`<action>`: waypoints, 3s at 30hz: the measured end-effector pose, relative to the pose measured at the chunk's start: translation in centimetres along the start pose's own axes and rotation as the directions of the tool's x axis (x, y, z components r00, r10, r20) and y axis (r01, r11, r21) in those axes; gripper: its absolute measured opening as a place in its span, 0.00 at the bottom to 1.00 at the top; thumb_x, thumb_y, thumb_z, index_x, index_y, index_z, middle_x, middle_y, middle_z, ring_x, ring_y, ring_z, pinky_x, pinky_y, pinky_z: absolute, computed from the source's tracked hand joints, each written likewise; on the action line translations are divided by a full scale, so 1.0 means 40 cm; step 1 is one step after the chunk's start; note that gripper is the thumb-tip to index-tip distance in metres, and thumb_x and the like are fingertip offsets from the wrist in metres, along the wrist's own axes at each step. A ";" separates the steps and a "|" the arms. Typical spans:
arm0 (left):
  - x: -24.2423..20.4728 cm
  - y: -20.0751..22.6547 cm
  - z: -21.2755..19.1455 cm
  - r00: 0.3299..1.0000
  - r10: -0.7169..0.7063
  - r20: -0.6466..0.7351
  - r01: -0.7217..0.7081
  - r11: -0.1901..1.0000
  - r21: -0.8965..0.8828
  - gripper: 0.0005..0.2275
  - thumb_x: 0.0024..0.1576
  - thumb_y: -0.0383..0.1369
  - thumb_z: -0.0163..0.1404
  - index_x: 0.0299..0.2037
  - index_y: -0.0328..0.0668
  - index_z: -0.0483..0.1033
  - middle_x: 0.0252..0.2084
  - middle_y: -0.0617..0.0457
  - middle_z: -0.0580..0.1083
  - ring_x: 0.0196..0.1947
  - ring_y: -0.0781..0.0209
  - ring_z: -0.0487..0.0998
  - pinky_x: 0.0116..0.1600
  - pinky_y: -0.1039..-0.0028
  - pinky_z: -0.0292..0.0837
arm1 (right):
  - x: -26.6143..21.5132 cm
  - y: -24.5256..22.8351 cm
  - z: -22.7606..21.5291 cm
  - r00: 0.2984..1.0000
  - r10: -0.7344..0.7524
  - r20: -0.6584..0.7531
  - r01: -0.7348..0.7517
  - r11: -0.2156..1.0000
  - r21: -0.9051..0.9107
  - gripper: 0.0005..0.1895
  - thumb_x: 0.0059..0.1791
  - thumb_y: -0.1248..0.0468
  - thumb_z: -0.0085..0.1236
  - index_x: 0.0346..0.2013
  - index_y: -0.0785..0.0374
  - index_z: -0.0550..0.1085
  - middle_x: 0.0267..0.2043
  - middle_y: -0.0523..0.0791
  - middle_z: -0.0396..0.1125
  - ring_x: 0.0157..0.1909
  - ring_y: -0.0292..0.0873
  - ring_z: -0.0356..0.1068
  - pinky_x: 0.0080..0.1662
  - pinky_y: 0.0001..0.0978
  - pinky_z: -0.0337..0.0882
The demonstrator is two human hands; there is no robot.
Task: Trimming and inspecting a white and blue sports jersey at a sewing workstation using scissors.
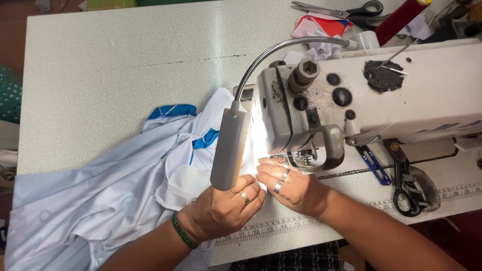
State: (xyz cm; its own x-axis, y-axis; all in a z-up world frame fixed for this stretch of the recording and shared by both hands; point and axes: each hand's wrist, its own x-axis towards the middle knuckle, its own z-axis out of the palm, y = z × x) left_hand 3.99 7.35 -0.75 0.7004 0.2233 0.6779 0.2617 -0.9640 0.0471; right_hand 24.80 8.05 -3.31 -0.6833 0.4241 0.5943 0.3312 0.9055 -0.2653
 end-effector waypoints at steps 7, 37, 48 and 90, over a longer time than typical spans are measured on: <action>-0.007 0.006 0.010 0.939 -0.323 0.115 0.330 0.943 -0.043 0.06 0.56 0.22 0.43 0.28 0.31 0.71 0.47 0.35 0.74 0.50 0.41 0.74 0.56 0.58 0.68 | 0.066 -0.093 -0.023 0.996 0.083 -0.038 -0.086 0.991 -0.104 0.09 0.48 0.75 0.42 0.25 0.74 0.69 0.27 0.55 0.64 0.32 0.52 0.66 0.40 0.42 0.71; -0.065 0.005 -0.129 0.636 -0.655 0.408 0.558 0.756 0.343 0.10 0.42 0.35 0.60 0.30 0.50 0.71 0.28 0.56 0.67 0.34 0.54 0.73 0.41 0.60 0.71 | -0.025 0.004 0.066 0.983 0.084 -0.161 -0.123 0.962 -0.245 0.03 0.45 0.66 0.54 0.32 0.58 0.75 0.34 0.42 0.70 0.39 0.43 0.71 0.42 0.31 0.70; -0.053 0.071 -0.112 0.947 -0.312 -0.075 0.308 0.822 0.479 0.09 0.42 0.26 0.54 0.32 0.47 0.72 0.26 0.53 0.62 0.30 0.54 0.69 0.40 0.63 0.67 | -0.041 0.008 0.025 0.973 0.209 -0.099 -0.201 0.976 0.083 0.05 0.45 0.68 0.54 0.35 0.62 0.75 0.41 0.46 0.71 0.48 0.51 0.69 0.49 0.41 0.68; 0.019 0.070 -0.022 0.975 -0.217 0.035 0.219 0.941 -0.257 0.10 0.47 0.13 0.42 0.33 0.32 0.72 0.23 0.52 0.66 0.18 0.59 0.61 0.19 0.70 0.54 | -0.041 0.056 0.007 0.999 0.035 0.013 -0.035 0.997 -0.065 0.15 0.48 0.75 0.45 0.47 0.65 0.73 0.50 0.50 0.69 0.52 0.51 0.69 0.60 0.44 0.63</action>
State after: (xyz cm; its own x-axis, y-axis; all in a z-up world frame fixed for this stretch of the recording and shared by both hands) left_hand 4.67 4.69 0.54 0.6499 0.4324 0.6250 0.2288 -0.8955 0.3816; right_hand 26.47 9.40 -5.11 -0.6795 0.4562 0.5746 0.3960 0.8874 -0.2362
